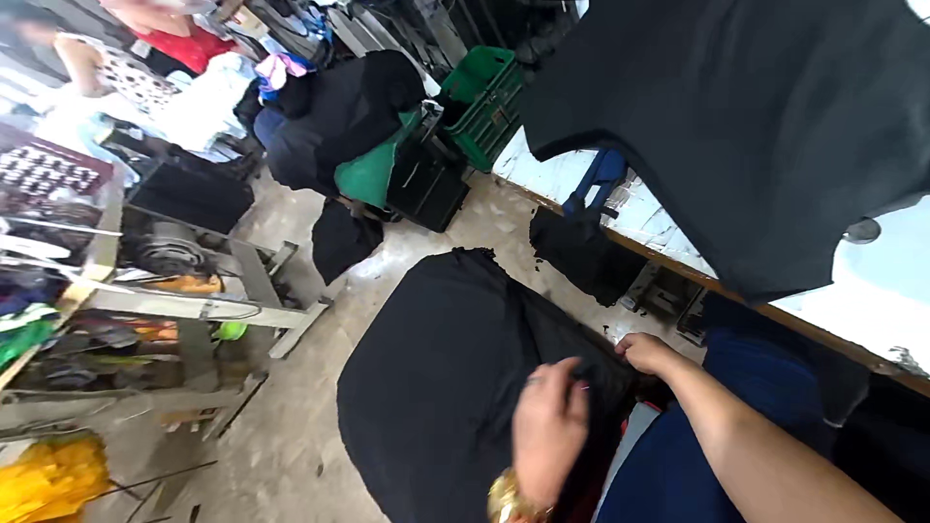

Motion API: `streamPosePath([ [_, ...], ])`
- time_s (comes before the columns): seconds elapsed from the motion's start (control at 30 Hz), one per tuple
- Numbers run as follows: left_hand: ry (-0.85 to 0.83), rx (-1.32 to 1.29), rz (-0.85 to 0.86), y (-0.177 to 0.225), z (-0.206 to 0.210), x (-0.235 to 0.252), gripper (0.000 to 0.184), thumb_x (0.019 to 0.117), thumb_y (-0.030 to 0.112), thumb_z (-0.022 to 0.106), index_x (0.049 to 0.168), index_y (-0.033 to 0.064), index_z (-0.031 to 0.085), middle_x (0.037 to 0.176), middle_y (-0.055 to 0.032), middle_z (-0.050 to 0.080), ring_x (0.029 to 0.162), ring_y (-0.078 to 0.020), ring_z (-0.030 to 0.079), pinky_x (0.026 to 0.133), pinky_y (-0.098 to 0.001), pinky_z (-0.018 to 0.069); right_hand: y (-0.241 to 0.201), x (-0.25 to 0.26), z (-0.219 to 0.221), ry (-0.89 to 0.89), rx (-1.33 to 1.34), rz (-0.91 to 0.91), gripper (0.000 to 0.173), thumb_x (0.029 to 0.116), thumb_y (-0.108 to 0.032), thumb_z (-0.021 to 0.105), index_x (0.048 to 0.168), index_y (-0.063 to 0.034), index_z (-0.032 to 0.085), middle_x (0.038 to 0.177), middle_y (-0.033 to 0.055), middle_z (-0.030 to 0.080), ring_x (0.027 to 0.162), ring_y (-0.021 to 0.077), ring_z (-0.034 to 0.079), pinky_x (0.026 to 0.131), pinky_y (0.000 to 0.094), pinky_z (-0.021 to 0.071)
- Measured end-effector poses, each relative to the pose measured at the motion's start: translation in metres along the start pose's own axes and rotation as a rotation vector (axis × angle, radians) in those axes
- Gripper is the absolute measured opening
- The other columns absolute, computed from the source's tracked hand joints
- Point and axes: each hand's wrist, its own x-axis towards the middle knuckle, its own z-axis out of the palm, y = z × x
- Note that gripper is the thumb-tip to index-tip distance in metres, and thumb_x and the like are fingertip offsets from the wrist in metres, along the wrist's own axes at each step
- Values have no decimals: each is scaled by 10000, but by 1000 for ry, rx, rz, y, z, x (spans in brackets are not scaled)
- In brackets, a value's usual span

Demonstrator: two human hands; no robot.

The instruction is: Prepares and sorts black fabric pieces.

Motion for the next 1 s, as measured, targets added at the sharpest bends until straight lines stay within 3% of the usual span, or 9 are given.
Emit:
streamPosePath([
  [0.1,-192,55,-64,20,32,26,375,985,227,625,1348,132,645,1133,-137,722,1085,-325,686,952,-531,540,0,-4,2,-28,-38,16,330,1041,-90,512,1345,-54,635,1330,218,636,1264,360,589,1064,569,442],
  [0.23,-150,-173,-103,2,30,22,305,991,148,617,1287,103,676,1031,-100,747,972,-256,724,892,-505,580,3,-5,-3,-60,-30,56,342,1059,-117,502,1382,-82,609,1296,205,633,1106,320,628,925,508,490],
  [0.43,-31,-717,-185,-29,10,0,267,959,-9,515,1130,43,714,1048,-39,723,932,-106,686,832,-294,581,-7,-3,-2,-124,-60,36,389,1070,-119,453,1436,-51,567,1407,233,582,1305,379,556,1062,571,429],
  [0.6,17,-927,-165,-43,-6,-14,312,858,-5,486,1009,22,757,1028,-42,726,954,-121,676,845,-285,564,-4,0,-2,-82,-73,58,369,1068,-140,458,1407,-95,596,1281,205,633,1091,325,625,908,517,488],
  [0.67,82,-970,-183,-42,-10,-17,213,847,38,563,1012,39,698,951,4,706,839,-81,665,754,-246,564,-5,-1,-4,-104,-70,73,379,1070,-140,454,1422,-91,584,1337,210,617,1176,340,614,967,536,481],
  [0.77,164,-930,-214,-36,-18,-19,192,857,27,651,1048,21,636,890,31,674,770,-36,640,702,-192,550,-6,0,0,-111,-89,56,370,1076,-128,443,1414,-59,574,1326,224,615,1165,342,613,960,521,479],
  [0.93,174,-587,-228,-65,-47,-36,245,912,4,542,1138,-33,630,983,-12,688,871,-53,660,789,-237,562,-4,-3,-2,-121,-65,53,390,1067,-128,444,1431,-79,576,1411,209,581,1295,354,557,1050,558,434],
  [0.97,173,-368,-231,-76,-56,-40,263,911,-2,532,1145,-39,647,1052,-61,692,952,-107,664,852,-298,560,-3,-4,-3,-115,-63,60,389,1066,-133,443,1427,-91,581,1406,201,584,1287,344,560,1040,549,438],
  [1.0,148,-149,-225,-87,-64,-43,300,892,-22,547,1166,-43,668,1170,-153,686,1090,-253,654,942,-452,533,-2,-3,-3,-108,-61,64,387,1064,-135,445,1422,-97,586,1398,195,591,1284,336,563,1037,541,442],
])
